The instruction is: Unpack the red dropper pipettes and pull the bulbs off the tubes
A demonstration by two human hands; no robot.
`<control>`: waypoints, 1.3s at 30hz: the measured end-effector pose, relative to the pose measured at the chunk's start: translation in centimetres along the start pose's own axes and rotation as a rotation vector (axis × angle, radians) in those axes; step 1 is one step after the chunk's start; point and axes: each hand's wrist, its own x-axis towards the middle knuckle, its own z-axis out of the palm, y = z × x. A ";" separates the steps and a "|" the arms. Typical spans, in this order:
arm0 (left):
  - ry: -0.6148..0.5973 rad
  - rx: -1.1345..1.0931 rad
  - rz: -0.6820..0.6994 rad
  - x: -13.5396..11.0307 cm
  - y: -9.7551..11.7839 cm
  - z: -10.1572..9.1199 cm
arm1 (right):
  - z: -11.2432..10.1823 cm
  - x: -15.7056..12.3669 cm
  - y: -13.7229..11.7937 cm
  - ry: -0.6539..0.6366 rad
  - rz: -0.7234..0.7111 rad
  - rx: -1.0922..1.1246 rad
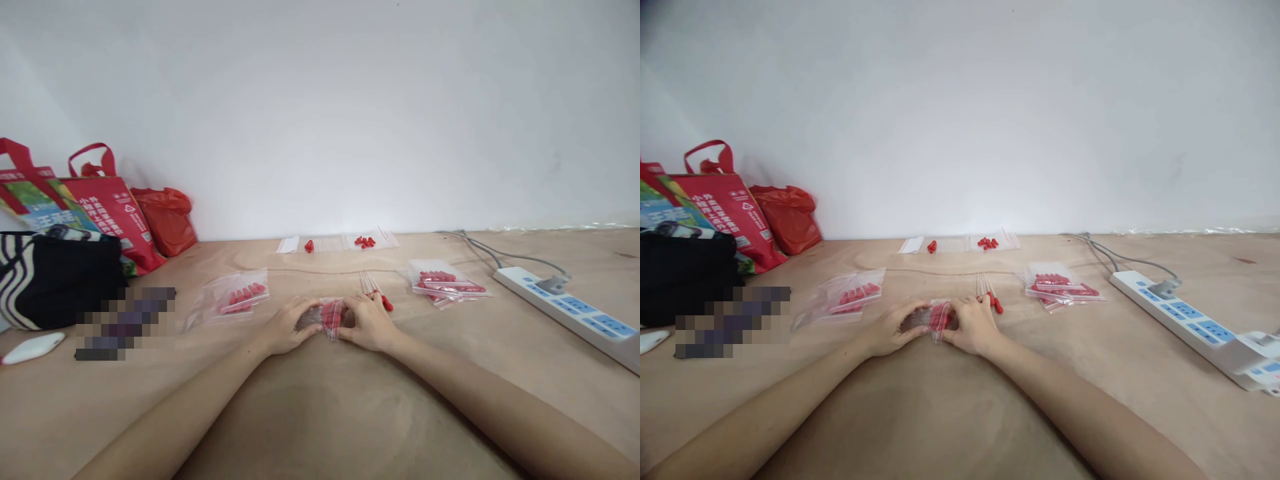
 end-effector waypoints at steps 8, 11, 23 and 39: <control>-0.003 -0.014 0.041 0.1 -0.2 0.0 | 0.4 -0.1 0.1 0.043 -0.168 -0.043; -0.008 -0.010 0.043 0.1 -0.3 0.0 | 0.3 -0.2 0.1 0.052 -0.172 -0.062; 0.003 0.006 0.010 0.1 -0.3 -0.1 | -0.8 0.0 3.9 0.005 0.004 0.684; 0.061 0.069 -0.045 0.2 -0.5 0.0 | -7.2 -0.2 8.6 0.310 0.181 0.795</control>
